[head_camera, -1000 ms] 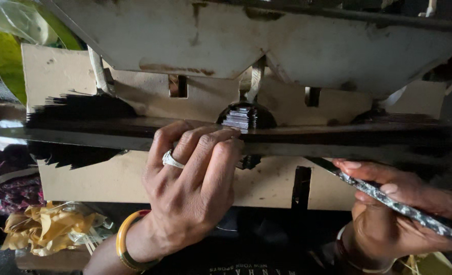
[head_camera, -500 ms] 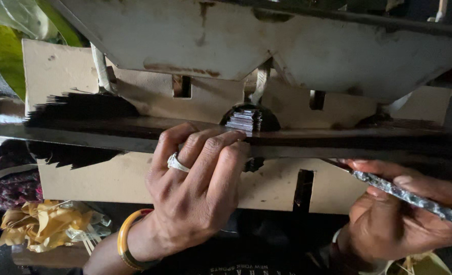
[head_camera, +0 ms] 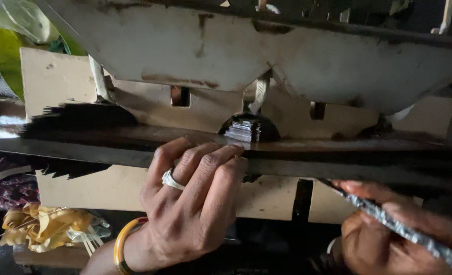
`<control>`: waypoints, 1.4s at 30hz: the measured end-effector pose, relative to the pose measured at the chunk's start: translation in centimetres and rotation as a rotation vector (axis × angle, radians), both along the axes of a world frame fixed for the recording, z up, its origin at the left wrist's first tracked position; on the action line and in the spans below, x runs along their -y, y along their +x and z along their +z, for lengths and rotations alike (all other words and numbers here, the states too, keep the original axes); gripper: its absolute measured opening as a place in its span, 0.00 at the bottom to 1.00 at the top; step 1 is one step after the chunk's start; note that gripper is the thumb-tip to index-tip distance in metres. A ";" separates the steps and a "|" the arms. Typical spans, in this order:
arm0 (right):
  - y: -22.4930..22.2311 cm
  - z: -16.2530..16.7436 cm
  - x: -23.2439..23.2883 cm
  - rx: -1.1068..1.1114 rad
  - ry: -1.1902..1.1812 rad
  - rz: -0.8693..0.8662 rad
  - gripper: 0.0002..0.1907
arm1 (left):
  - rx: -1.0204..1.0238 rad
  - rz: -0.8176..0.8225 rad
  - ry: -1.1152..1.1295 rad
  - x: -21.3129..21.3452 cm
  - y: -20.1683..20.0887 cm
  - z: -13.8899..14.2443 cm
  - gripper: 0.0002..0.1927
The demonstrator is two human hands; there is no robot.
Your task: The person inserts bundles of black bristles into a wooden jig, then uses a metal bar to press and secure them in place. The person repeats this process for multiple broom heads, aligning and compressing the bristles within the jig.
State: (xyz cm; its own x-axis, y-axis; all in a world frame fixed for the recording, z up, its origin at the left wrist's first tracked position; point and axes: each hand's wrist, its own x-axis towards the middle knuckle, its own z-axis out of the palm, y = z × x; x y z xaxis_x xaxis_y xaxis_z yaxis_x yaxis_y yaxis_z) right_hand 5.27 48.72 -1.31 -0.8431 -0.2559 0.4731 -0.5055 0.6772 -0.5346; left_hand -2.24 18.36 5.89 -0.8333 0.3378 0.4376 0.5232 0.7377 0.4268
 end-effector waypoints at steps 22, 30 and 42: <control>-3.2 0.1 3.0 0.099 -0.646 0.078 0.14 | -0.056 0.014 0.006 0.3 1.5 -1.9 0.07; -0.2 -2.1 -0.4 -0.034 -0.600 0.011 0.10 | -0.059 0.026 -0.008 0.4 1.8 -2.2 0.05; 0.1 -3.8 1.3 0.035 -0.612 -0.164 0.09 | -0.038 0.078 -0.038 -0.7 1.6 -1.5 0.05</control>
State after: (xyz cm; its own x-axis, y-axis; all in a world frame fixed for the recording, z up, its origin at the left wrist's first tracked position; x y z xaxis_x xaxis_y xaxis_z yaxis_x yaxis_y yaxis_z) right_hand 5.34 47.42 -5.10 -0.8661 0.1862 0.4638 -0.3958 0.3111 -0.8640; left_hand -0.62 19.07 4.36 -0.8407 0.2899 0.4574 0.4790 0.7920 0.3786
